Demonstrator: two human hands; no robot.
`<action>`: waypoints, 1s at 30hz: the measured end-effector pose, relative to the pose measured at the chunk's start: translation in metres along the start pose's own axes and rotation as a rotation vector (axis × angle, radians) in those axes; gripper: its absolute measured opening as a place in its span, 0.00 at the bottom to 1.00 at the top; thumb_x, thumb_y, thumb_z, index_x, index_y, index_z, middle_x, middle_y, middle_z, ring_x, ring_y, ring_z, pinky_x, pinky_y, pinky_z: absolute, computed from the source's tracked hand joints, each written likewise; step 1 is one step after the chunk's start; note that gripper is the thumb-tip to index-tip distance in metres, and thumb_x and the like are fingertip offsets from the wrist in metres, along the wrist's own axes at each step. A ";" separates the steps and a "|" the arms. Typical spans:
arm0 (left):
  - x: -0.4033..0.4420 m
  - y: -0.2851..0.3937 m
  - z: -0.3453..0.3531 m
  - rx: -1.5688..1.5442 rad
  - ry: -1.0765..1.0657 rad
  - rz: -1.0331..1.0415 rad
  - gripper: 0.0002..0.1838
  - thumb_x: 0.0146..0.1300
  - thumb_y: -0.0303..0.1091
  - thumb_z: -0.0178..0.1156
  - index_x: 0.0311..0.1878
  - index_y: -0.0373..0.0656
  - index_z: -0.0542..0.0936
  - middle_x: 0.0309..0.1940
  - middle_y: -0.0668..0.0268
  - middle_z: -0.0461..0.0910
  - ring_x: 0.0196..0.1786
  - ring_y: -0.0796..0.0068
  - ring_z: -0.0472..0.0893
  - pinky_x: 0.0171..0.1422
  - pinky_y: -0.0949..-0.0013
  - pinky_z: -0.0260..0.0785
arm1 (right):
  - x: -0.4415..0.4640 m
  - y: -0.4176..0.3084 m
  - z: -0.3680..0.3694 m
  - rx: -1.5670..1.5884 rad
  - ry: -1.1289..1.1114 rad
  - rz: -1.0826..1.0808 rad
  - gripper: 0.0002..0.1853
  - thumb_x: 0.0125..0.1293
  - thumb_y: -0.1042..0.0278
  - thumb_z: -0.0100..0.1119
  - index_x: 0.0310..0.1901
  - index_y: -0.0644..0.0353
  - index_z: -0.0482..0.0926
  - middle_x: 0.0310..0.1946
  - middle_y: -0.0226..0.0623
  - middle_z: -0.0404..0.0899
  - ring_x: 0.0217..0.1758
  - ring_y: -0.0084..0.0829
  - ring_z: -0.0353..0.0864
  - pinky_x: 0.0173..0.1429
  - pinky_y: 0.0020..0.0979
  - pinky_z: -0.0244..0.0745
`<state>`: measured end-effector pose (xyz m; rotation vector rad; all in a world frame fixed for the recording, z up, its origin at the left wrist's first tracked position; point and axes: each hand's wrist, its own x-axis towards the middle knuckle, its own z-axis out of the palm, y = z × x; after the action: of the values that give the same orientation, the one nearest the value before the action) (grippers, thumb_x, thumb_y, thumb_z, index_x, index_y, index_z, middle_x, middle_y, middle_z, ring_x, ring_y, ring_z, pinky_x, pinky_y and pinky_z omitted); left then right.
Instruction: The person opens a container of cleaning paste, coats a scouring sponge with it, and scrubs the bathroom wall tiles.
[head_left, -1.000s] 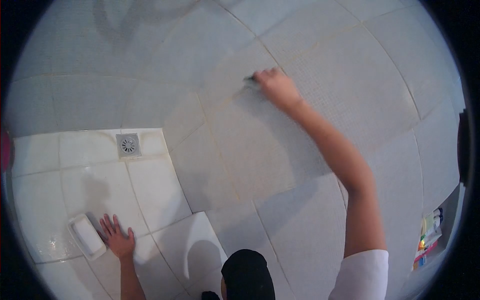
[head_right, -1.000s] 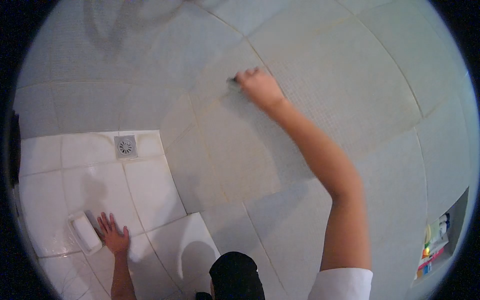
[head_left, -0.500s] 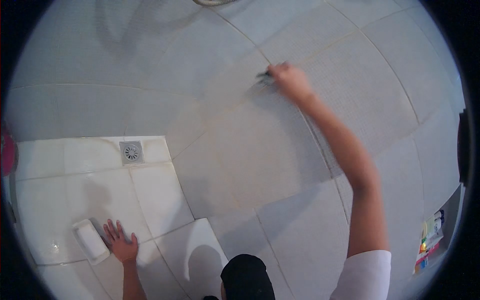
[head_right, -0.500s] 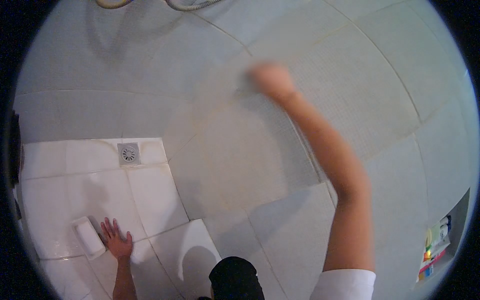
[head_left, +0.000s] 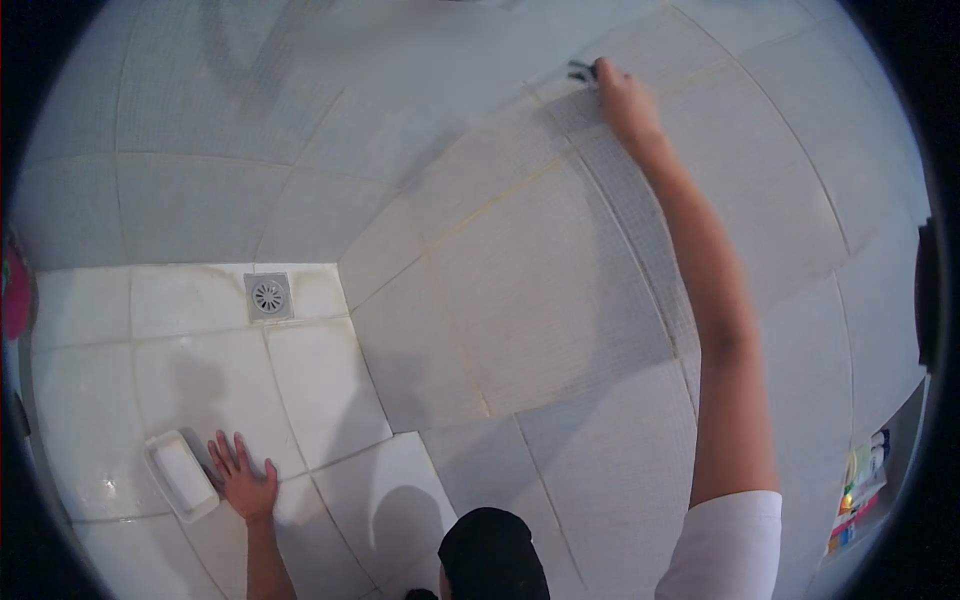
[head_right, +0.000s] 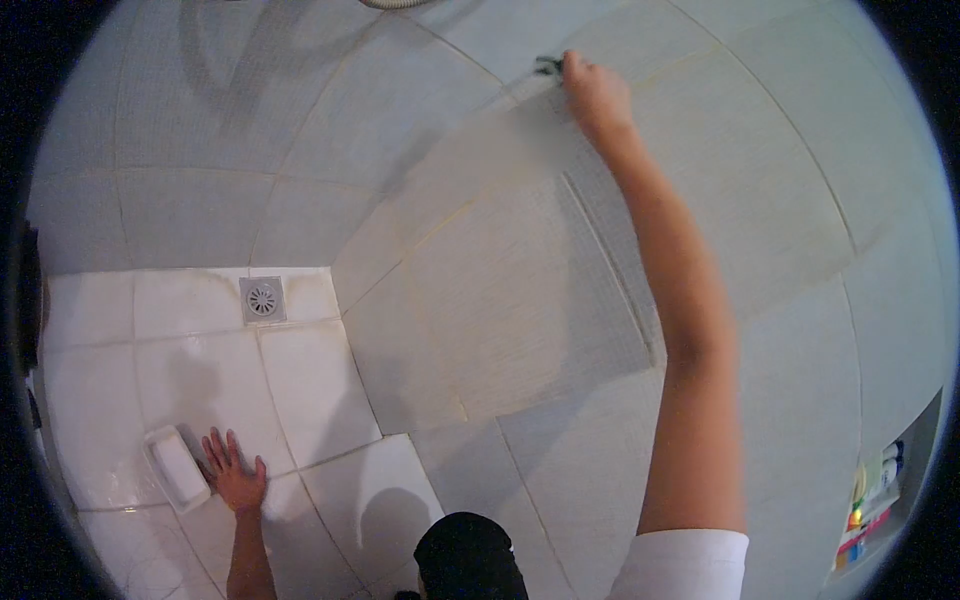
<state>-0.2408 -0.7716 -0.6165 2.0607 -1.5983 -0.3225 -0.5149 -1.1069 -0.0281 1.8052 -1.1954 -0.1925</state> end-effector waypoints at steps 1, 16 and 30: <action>0.000 0.001 0.000 -0.002 -0.003 -0.005 0.40 0.47 0.42 0.60 0.67 0.51 0.63 0.73 0.62 0.50 0.75 0.55 0.47 0.74 0.39 0.35 | 0.005 0.002 -0.004 -0.024 0.037 0.037 0.05 0.63 0.69 0.49 0.39 0.59 0.70 0.29 0.48 0.80 0.34 0.47 0.81 0.34 0.46 0.76; 0.000 -0.002 0.006 -0.090 -0.020 -0.053 0.41 0.44 0.41 0.61 0.67 0.50 0.62 0.73 0.64 0.49 0.75 0.57 0.47 0.74 0.41 0.36 | -0.207 0.027 -0.124 0.028 -0.022 -0.284 0.16 0.53 0.84 0.52 0.44 0.61 0.78 0.42 0.43 0.80 0.49 0.46 0.77 0.50 0.43 0.73; 0.001 0.002 -0.006 0.002 -0.015 -0.064 0.42 0.43 0.42 0.61 0.67 0.52 0.63 0.73 0.64 0.51 0.75 0.57 0.49 0.73 0.43 0.43 | -0.124 0.059 -0.063 0.027 0.128 -0.131 0.20 0.59 0.81 0.46 0.53 0.60 0.73 0.53 0.46 0.75 0.57 0.45 0.73 0.61 0.41 0.68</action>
<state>-0.2393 -0.7718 -0.6107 2.1187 -1.5444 -0.3600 -0.5803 -0.9764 0.0100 1.8912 -0.9954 -0.1341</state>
